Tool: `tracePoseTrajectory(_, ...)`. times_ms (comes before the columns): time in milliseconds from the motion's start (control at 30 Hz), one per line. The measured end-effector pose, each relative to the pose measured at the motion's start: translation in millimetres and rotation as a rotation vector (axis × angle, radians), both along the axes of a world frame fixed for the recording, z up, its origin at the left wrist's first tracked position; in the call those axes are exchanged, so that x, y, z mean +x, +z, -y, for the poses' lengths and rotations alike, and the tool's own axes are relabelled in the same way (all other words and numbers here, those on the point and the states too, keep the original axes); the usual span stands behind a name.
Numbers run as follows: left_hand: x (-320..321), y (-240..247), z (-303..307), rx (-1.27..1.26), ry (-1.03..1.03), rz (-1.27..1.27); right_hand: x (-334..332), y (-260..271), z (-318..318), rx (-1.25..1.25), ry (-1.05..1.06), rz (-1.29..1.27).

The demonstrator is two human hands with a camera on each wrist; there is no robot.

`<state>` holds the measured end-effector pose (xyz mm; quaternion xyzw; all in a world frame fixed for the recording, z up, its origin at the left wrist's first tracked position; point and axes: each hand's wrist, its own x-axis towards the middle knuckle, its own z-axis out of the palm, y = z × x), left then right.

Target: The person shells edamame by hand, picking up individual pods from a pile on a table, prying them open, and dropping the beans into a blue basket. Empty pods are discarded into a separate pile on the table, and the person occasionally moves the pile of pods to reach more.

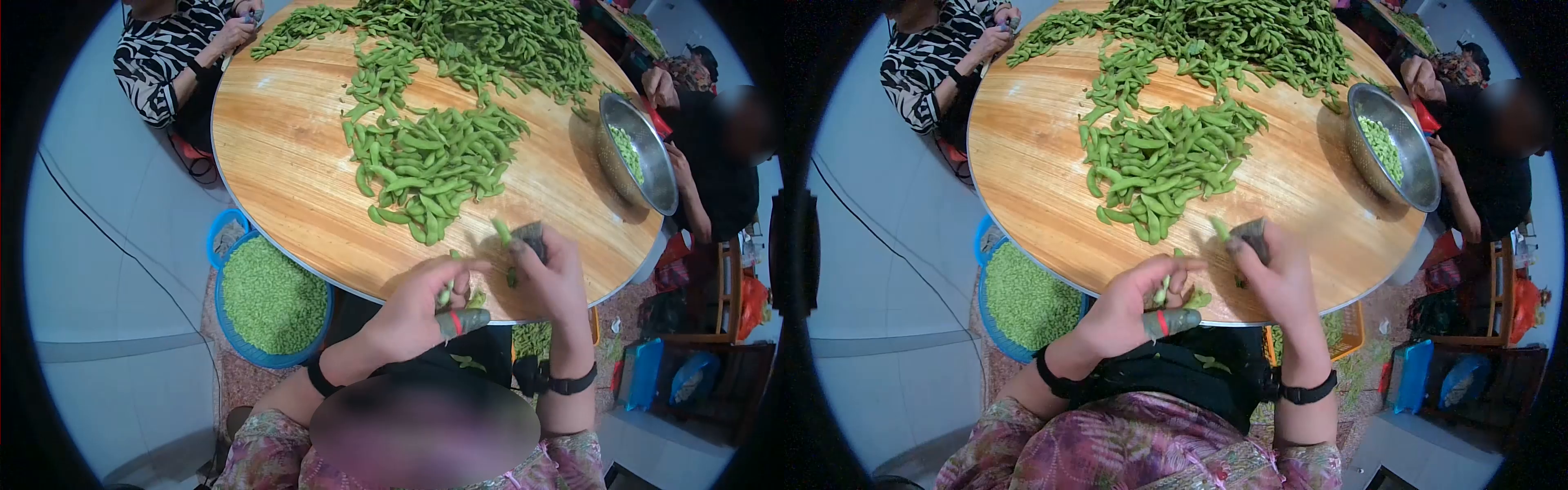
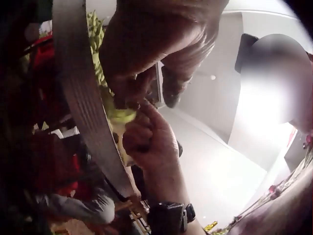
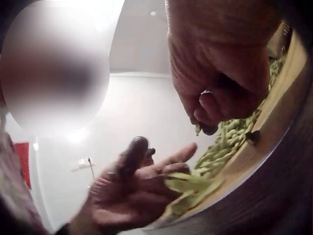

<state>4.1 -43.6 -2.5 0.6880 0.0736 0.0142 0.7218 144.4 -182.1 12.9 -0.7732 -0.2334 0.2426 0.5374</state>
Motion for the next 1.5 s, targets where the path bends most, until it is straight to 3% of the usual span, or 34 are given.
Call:
tracePoseTrajectory(33, 2.5, -0.7, 3.9, 0.003, -0.002, -0.004, -9.7, 0.8, 3.4, 0.092, -0.005, -0.108)
tracePoseTrajectory(100, 9.2, -1.8, 11.0, -0.485, 0.145, 0.066, -24.6, 10.5, 9.4, 0.144, 0.083, -0.280)
tracePoseTrajectory(133, 9.4, -1.9, 11.5, -0.484, 0.144, 0.062, -30.6, 13.0, 11.2, 0.159, 0.120, -0.363)
tracePoseTrajectory(200, 8.7, -3.2, 11.3, -0.796, 0.213, 0.010, -38.0, 10.2, 13.4, 0.162, 0.154, -0.372)
tracePoseTrajectory(400, 7.5, -8.7, 12.0, -0.609, 0.314, 0.083, -45.1, 9.5, 16.6, 0.339, 0.281, -0.682)
tracePoseTrajectory(533, 6.0, -7.4, 10.6, -0.467, 0.336, 0.030, -47.9, 8.2, 12.3, 0.300, 0.252, -0.663)
tracePoseTrajectory(600, 5.4, -6.3, 11.4, -0.274, 0.337, 0.088, -50.0, 4.9, 11.0, 0.320, 0.220, -0.632)
tracePoseTrajectory(833, 3.3, -1.1, 3.6, -0.768, 0.067, 0.086, -55.9, 8.3, 8.3, 0.306, 0.173, -0.704)
tracePoseTrajectory(933, 2.8, 0.4, 6.3, -0.702, 0.075, 0.061, -58.0, 7.0, 9.8, 0.210, 0.180, -0.526)
tracePoseTrajectory(1000, 4.9, -4.4, 8.0, -0.119, 0.212, 0.111, -61.1, 3.8, 6.8, 0.119, 0.163, -0.135)
tracePoseTrajectory(1033, 5.0, -3.9, 6.4, -0.119, 0.213, 0.112, -60.5, 5.2, 5.4, 0.119, 0.164, -0.133)
tracePoseTrajectory(1133, 7.3, -3.7, 1.2, -0.158, 0.180, 0.082, -53.4, 7.1, 2.1, 0.083, 0.091, -0.299)
tracePoseTrajectory(1200, 9.1, -7.0, -0.3, -0.149, 0.235, 0.159, -45.8, -0.7, 3.0, 0.268, 0.071, -0.574)
tracePoseTrajectory(1267, 9.0, -7.9, -2.6, -0.170, 0.253, 0.133, -42.4, -0.4, 0.0, 0.264, 0.078, -0.589)
tracePoseTrajectory(1333, 10.5, -10.6, -3.6, -0.193, 0.267, 0.106, -30.8, 7.1, -2.9, 0.023, 0.297, -0.414)
tracePoseTrajectory(1433, 12.6, -12.2, -6.4, -0.580, 0.326, 0.081, 5.0, 9.0, -20.1, -0.134, 0.133, 0.294)
tracePoseTrajectory(1500, 13.1, -13.1, -10.4, -0.577, 0.345, 0.068, 31.4, 9.7, -33.5, -0.274, 0.094, 0.591)
